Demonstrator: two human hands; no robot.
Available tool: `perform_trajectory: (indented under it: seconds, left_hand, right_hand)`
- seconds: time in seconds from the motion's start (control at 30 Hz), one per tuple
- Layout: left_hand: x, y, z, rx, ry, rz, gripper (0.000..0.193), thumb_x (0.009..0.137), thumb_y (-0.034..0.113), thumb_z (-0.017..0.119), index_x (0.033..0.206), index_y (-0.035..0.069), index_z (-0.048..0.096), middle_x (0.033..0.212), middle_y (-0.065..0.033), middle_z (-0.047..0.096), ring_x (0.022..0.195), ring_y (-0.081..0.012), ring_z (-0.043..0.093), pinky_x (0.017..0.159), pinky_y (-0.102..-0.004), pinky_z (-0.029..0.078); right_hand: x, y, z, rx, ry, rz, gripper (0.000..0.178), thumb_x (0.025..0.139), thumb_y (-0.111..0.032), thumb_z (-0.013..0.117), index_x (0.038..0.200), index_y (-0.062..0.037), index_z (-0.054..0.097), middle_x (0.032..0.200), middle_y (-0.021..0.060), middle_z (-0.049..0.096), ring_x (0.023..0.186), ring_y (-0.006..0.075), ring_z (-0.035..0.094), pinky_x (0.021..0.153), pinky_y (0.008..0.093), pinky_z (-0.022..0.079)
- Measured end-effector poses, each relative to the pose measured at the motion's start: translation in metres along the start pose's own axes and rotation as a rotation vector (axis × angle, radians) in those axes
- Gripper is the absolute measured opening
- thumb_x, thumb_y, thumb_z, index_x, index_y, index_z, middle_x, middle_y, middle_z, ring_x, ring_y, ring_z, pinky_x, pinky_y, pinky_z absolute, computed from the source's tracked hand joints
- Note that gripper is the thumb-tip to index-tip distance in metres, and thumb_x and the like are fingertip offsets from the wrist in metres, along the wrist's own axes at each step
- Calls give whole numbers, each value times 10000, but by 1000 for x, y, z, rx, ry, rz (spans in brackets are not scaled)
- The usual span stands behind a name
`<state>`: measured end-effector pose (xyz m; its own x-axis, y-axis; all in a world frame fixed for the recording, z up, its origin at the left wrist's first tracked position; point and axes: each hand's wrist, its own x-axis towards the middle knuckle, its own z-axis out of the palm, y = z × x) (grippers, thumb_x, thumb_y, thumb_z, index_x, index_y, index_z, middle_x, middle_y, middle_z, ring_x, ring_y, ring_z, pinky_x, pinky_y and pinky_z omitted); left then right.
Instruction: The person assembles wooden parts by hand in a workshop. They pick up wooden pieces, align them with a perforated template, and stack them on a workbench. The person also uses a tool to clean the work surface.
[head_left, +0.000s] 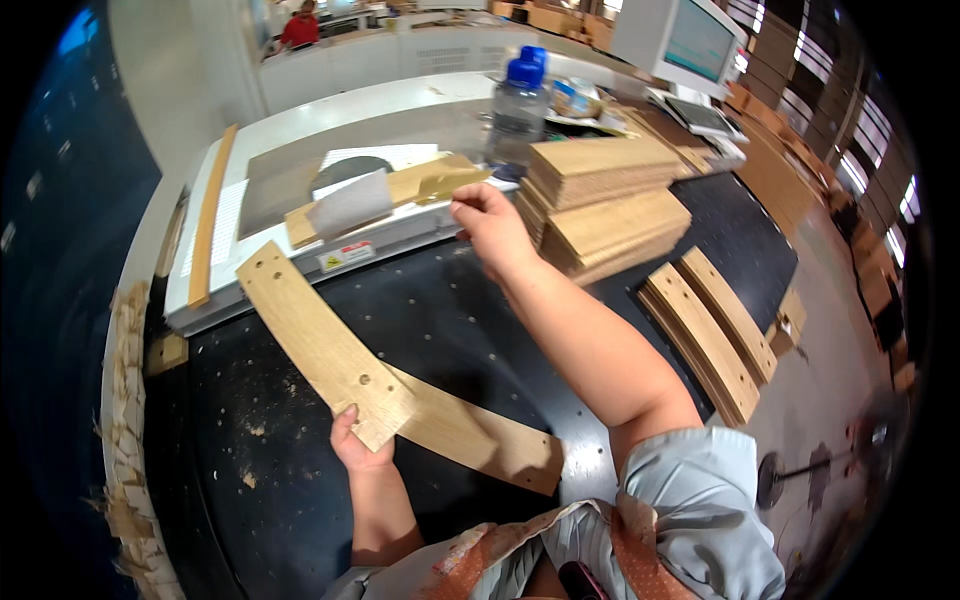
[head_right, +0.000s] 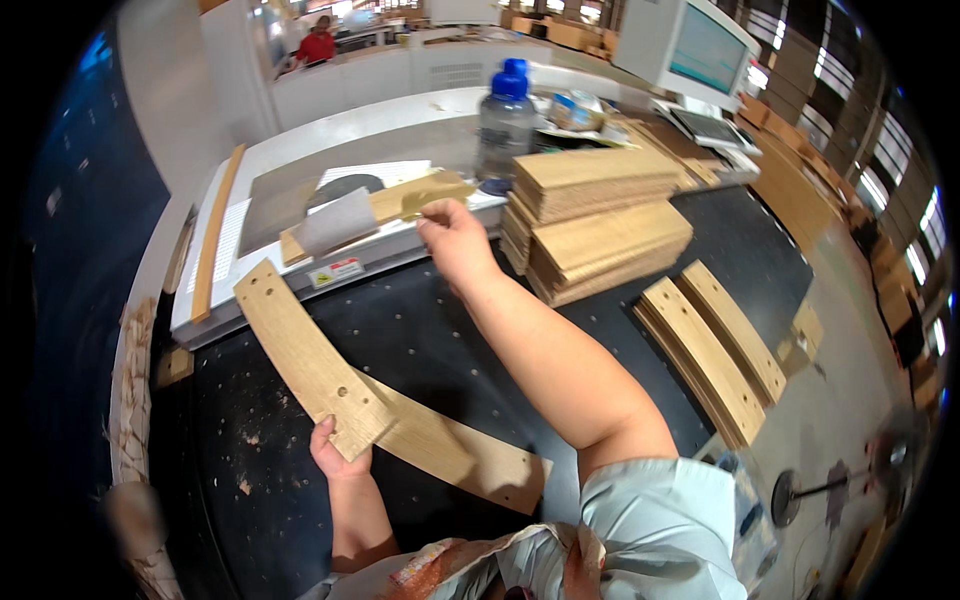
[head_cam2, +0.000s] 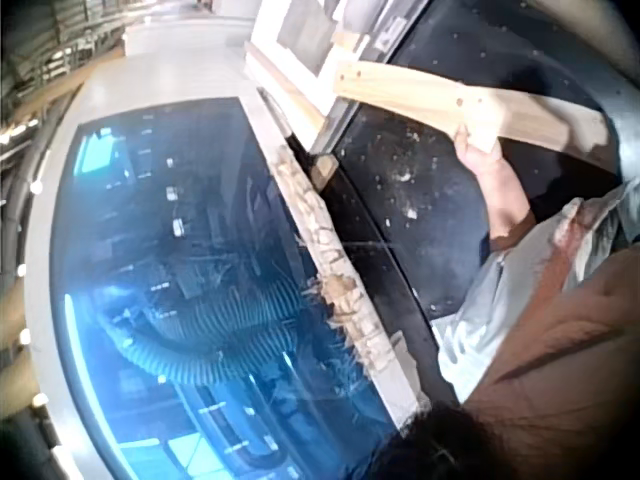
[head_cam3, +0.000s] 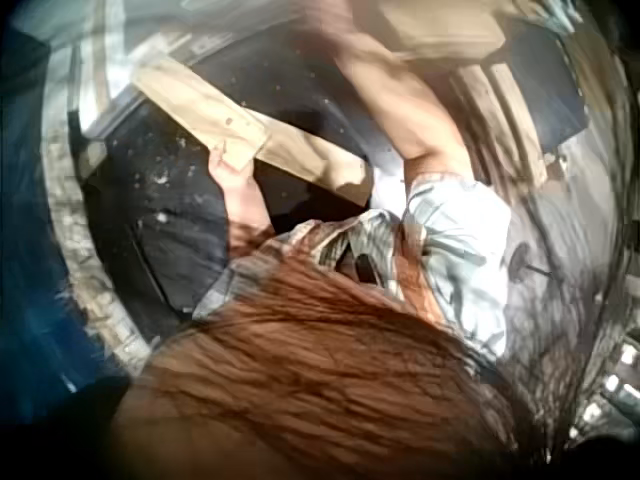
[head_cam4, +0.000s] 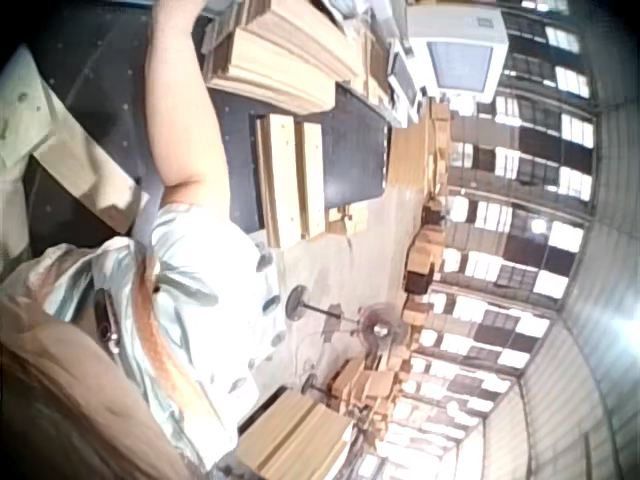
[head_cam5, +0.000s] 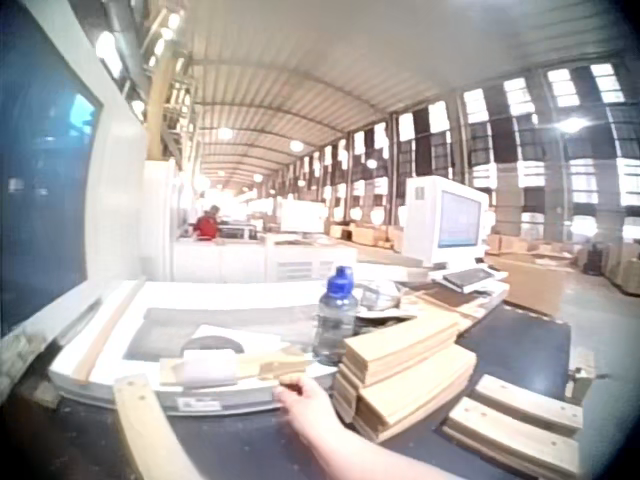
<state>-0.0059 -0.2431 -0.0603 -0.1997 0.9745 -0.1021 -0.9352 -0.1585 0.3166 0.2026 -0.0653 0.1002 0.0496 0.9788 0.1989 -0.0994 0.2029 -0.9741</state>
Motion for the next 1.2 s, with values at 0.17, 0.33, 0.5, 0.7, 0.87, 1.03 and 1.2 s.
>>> perform_trajectory:
  seconds: [0.17,0.33,0.5,0.7,0.87,1.03,1.2]
  left_hand:
    - [-2,-3,6,14,8,3,665,736,94,515,1375,43,340,1287,-152,497,1173,-328,499,988,-468,415]
    - [1,-4,4,-14,-61,-2,677,734,78,512,1383,49,321,1279,-142,497,1169,-319,502,986,-455,420]
    - [-2,-3,11,-14,-75,16,676,737,80,506,1385,48,318,1286,-142,490,1179,-319,492,995,-452,408]
    - [-2,-1,7,33,-67,45,674,744,90,503,1386,31,308,1291,-149,482,1180,-315,489,996,-443,402]
    - [-1,-3,10,24,-78,24,664,746,96,516,1376,29,317,1274,-147,490,1166,-315,496,985,-443,410]
    - [-2,-2,11,18,-72,26,665,741,95,526,1372,33,325,1271,-142,491,1164,-315,496,978,-443,414]
    - [-2,-3,14,17,-52,28,664,737,87,519,1372,40,329,1269,-139,490,1164,-313,495,974,-444,416]
  right_hand:
    - [71,20,33,-44,135,-175,261,896,-192,584,1117,-58,549,1018,52,592,866,141,543,679,295,457]
    - [107,34,57,-338,-101,-70,347,870,-261,608,1137,-38,592,1020,89,623,853,160,564,701,296,458]
    - [63,120,61,-437,-114,-112,140,753,-88,678,866,-5,669,852,135,658,813,218,621,756,312,486]
    - [-1,137,82,351,65,389,252,785,47,620,1010,-62,595,877,58,599,785,193,580,723,310,506]
    - [-1,135,73,306,-5,304,215,816,100,567,976,-44,567,850,72,585,729,140,586,680,281,537]
    - [0,132,64,295,-32,190,232,793,113,580,973,-32,575,800,62,594,688,123,577,645,245,506]
    - [11,132,41,247,-55,137,233,771,105,605,961,-29,602,736,22,572,629,99,527,616,215,453]
